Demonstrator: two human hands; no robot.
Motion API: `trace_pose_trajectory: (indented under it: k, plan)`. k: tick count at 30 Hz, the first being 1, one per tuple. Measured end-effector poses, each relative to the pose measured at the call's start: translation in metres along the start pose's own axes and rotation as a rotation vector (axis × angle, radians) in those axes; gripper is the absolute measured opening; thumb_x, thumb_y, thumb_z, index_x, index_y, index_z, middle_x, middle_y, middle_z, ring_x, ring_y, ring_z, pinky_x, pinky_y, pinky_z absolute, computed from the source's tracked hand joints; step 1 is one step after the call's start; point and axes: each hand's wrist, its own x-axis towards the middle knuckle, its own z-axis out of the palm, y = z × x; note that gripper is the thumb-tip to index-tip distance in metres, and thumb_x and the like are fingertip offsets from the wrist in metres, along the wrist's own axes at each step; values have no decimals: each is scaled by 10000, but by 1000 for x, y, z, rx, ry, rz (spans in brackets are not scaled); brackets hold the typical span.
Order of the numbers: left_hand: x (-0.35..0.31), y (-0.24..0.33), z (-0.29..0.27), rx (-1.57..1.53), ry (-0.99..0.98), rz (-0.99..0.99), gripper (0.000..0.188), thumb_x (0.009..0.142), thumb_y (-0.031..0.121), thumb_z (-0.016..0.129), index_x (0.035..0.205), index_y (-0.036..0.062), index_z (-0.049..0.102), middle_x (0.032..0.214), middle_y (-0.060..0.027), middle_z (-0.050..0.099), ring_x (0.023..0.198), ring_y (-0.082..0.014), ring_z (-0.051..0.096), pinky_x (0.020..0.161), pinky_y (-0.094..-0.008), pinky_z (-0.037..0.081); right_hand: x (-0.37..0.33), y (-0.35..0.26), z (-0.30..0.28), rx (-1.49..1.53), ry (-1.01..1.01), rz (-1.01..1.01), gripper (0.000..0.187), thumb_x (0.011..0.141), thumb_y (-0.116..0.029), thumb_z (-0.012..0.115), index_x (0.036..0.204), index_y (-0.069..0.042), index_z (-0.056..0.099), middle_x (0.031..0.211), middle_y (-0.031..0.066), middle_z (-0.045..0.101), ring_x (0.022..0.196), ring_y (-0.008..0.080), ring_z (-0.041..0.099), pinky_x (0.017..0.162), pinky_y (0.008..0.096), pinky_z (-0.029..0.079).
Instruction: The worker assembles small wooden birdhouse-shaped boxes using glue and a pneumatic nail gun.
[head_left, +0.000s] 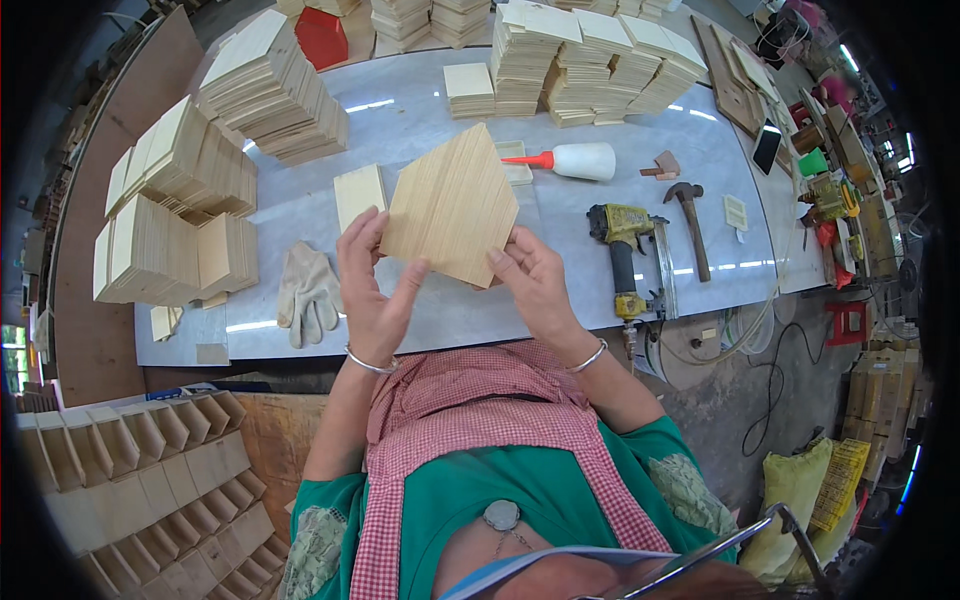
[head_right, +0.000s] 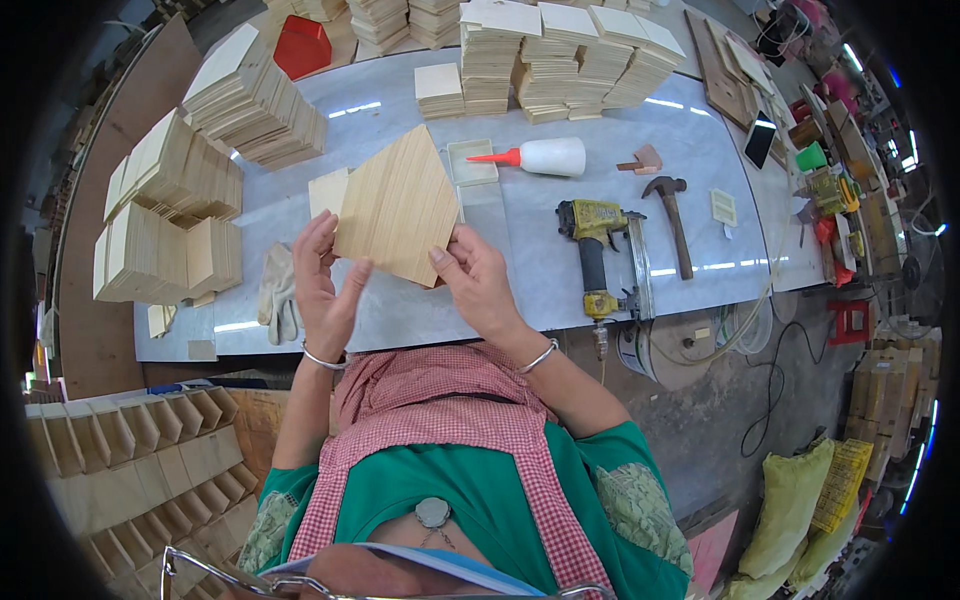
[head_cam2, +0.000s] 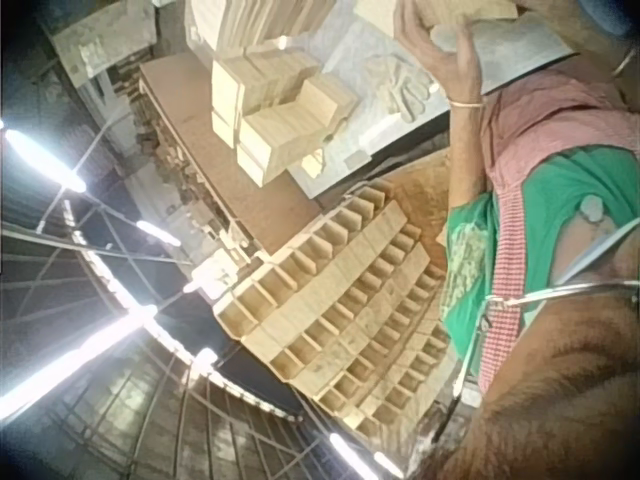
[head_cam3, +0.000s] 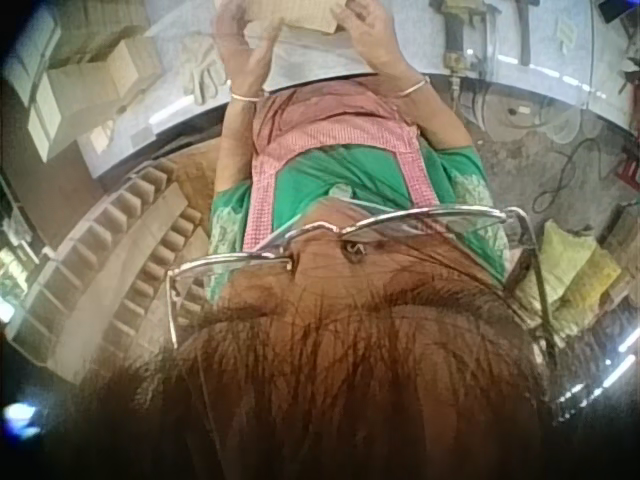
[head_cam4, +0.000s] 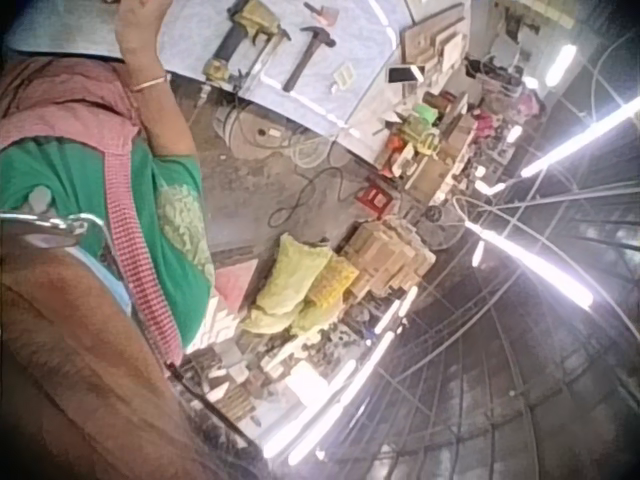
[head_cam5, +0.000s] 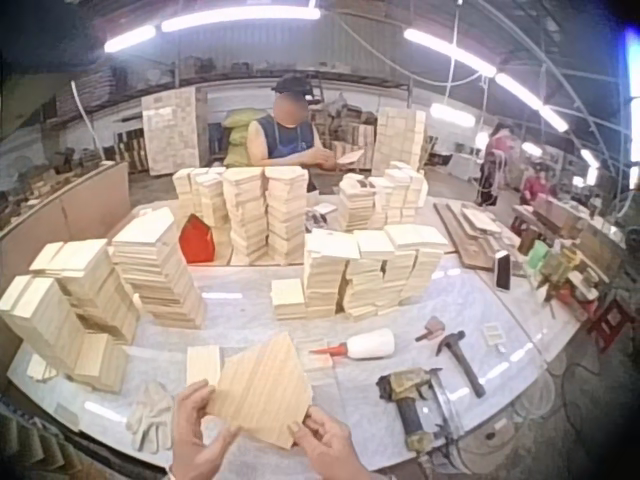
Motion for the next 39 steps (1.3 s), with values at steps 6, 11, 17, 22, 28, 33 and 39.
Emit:
trace_pose_trajectory:
  k: [6,11,17,22,28,33,39]
  plan:
    - [4,-5,-4,-522,50,-343,425,865,36,636,1260,-17,487,1108,-80,552,974,-122,554,839,-252,476,5,-4,-10,43,17,96,254,962,-124,532,1138,60,542,952,76,649,812,95,604,699,240,516]
    - [3,-8,-1,-581,11,-456,369,888,70,625,1232,-26,530,1009,-49,618,874,-96,551,774,-246,458,12,-2,-19,-71,64,40,231,924,-154,609,1039,46,606,874,51,656,747,81,598,648,231,499]
    - [6,-17,5,-574,28,-472,330,893,79,622,1198,-27,558,950,-40,636,806,-80,539,673,-230,443,18,-4,-23,-85,91,49,225,906,-162,639,1008,37,626,830,33,644,731,73,588,637,224,489]
    - [10,-14,7,-573,44,-436,317,905,66,592,1204,-29,552,957,-38,628,783,-74,534,655,-216,438,22,-5,-22,-40,82,35,274,920,-216,624,1023,38,629,875,37,643,774,83,592,688,233,491]
    - [16,-16,15,-1191,-72,-749,307,906,25,526,1209,-27,519,893,-54,595,700,-79,514,599,-191,431,34,-6,3,95,-8,-8,359,933,-280,604,1093,42,622,944,60,630,842,109,580,747,255,480]
    - [-7,-5,37,-1503,-267,-787,282,889,15,507,1165,-45,512,872,-83,587,652,-82,480,572,-167,391,36,3,8,-28,-191,236,299,896,-267,660,987,18,642,796,7,608,690,71,527,635,225,443]
    - [-7,-2,24,-1068,-252,-807,239,887,6,527,1119,-44,552,987,-118,637,807,-135,606,690,-232,475,35,-2,-12,95,12,172,200,909,-187,633,864,8,644,741,-4,605,661,60,539,592,232,457]
